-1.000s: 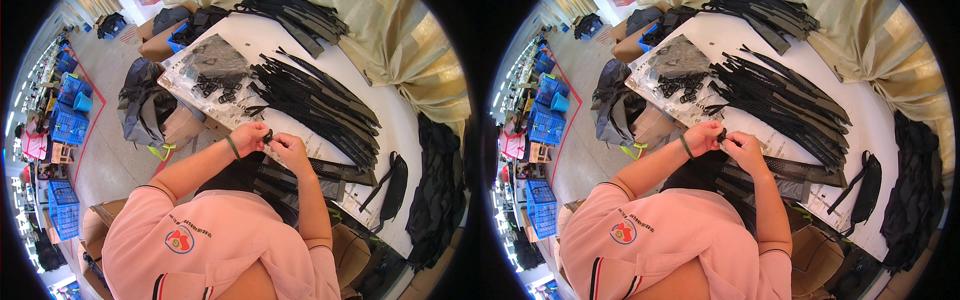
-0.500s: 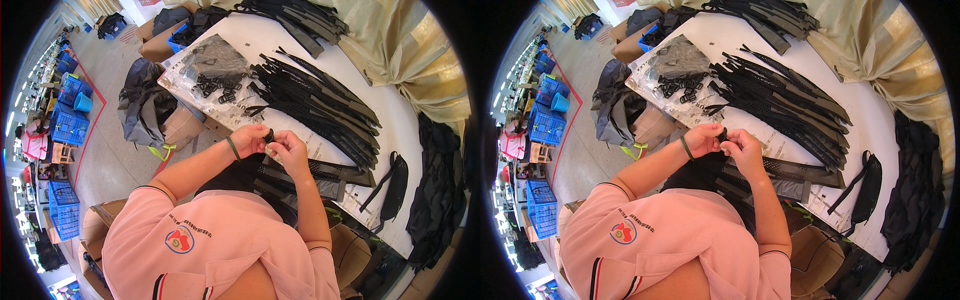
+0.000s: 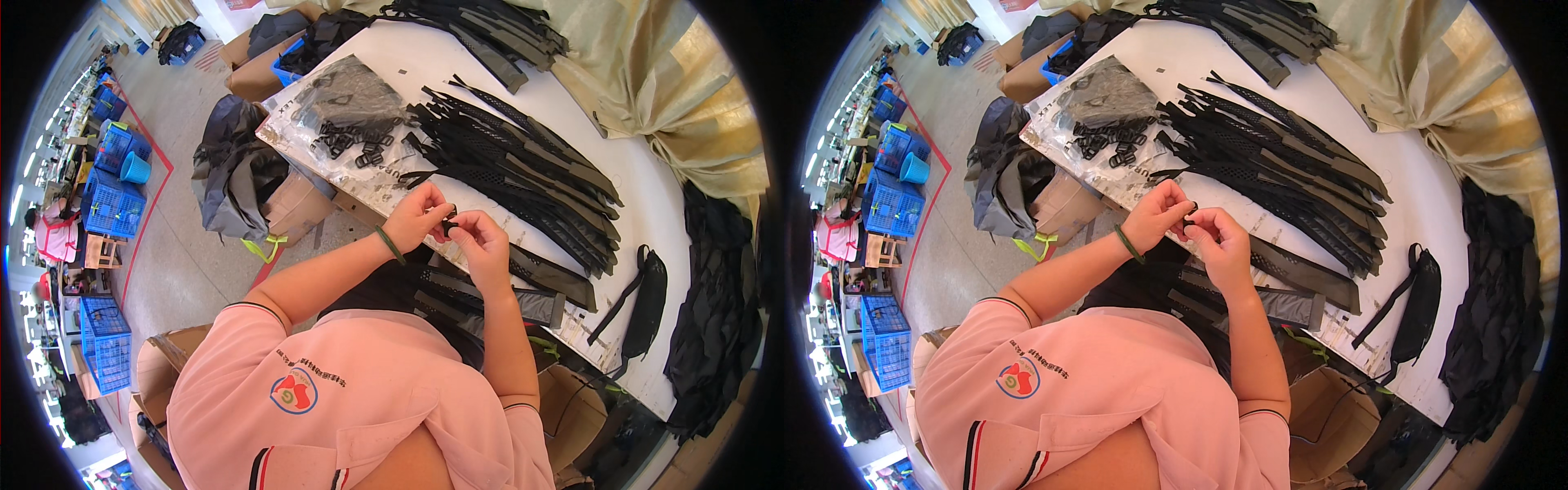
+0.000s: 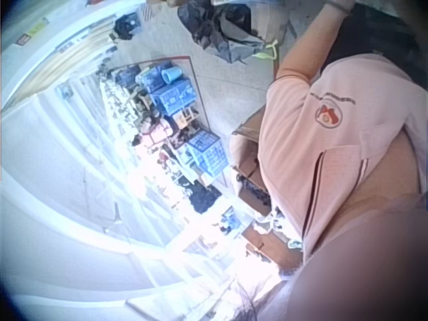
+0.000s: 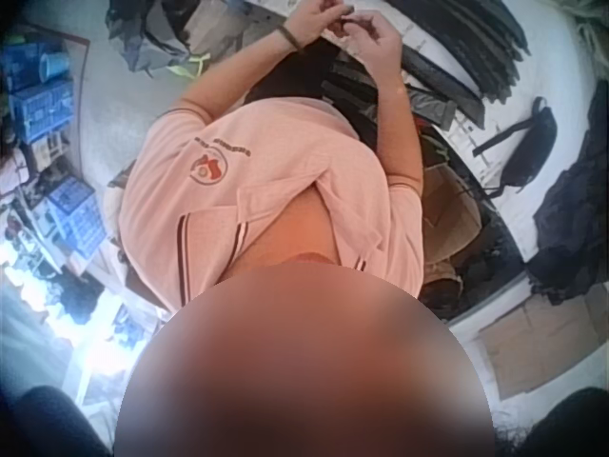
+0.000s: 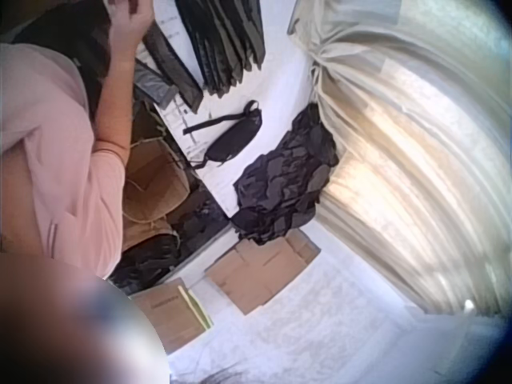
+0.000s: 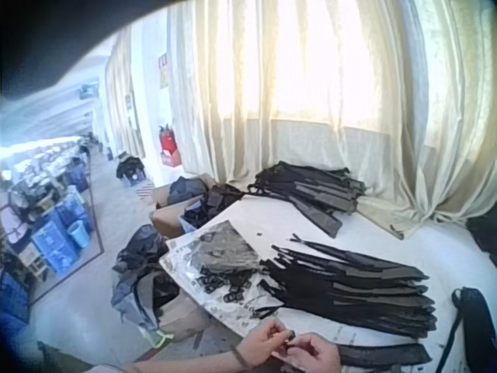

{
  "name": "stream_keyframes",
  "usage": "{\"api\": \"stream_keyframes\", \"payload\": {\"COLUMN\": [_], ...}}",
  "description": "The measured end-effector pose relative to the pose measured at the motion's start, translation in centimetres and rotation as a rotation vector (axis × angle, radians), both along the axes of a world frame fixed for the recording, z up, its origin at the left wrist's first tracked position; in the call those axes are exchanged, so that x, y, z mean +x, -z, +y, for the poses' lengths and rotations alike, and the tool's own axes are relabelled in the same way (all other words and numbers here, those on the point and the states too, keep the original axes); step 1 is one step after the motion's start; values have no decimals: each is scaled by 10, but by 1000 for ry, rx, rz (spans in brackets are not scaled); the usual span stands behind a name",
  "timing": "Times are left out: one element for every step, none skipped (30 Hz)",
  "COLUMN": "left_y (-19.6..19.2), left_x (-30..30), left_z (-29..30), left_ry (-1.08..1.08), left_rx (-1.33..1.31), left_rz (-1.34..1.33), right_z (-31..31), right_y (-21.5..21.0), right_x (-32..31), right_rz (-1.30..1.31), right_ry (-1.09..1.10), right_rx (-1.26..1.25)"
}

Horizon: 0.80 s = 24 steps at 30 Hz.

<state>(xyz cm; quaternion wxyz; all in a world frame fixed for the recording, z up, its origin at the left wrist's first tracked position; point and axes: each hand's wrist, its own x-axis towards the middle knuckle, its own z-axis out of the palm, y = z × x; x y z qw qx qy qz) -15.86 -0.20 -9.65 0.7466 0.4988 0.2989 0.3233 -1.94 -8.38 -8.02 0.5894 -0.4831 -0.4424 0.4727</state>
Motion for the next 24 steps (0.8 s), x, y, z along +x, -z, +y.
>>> {"api": "stream_keyframes", "payload": {"left_y": [-2, -3, -2, -2, -1, -2, -3, -4, -4, -5, -5, -4, -1, 1, 2, 4, 7, 8, 7, 7, 6, 5, 5, 4], "left_x": [0, 0, 1, 1, 0, 0, -1, -2, -3, -4, -4, -4, -2, -2, -3, -4, -5, -7, -6, -6, -7, -7, -9, -11], "left_z": [-1, -3, -5, -7, -9, -11, -12, -13, -13, -13, -14, -16, -20, -22, -22, -21, -18, -17, -17, -17, -18, -19, -21, -24], "left_ry": [-20, -40, -38, -34, -30, -29, -22, -15, -13, 14, 41, 43, 58, 74, 84, 84, 103, 121, 122, 152, 181, 183, 245, 306], "left_rx": [28, 56, 55, 99, 143, 143, 167, 190, 190, 203, 215, 215, 276, 337, 329, 329, 390, 451, 451, 473, 496, 496, 392, 287], "left_rz": [9, 17, 17, 6, -4, -4, -13, -22, -21, -53, -86, -86, -115, -145, -131, -132, -86, -39, -42, -29, -15, -17, -3, 12], "right_z": [0, 1, 1, 1, 1, 1, 0, -1, -2, -3, -3, -4, -5, -6, -7, -7, -7, -6, -6, -5, -3, -2, 0, 2], "right_y": [-1, -3, -4, -2, 3, 6, 6, 6, 7, 6, 6, 5, 3, -1, -4, -6, -7, -8, -5, 0, 3, 4, 4, 4], "right_x": [1, 2, 3, 4, 5, 6, 5, 4, 2, -2, -6, -9, -11, -12, -12, -10, -5, 0, 5, 10, 14, 17, 20, 22], "right_rz": [0, 46, 92, 92, 137, 183, 184, 177, 171, 171, 217, 262, 262, 339, 415, 414, 424, 433, 432, 257, 81, 80, 63, 45], "right_ry": [3, -2, -7, -6, 11, 28, 29, 85, 141, 142, 219, 296, 296, 284, 271, 270, 236, 201, 203, 114, 24, 27, 32, 35], "right_rx": [0, -85, -170, -170, -177, -184, -184, -178, -171, -171, -117, -62, -61, -94, -126, -126, -188, -249, -249, -265, -278, -278, -251, -223]}}
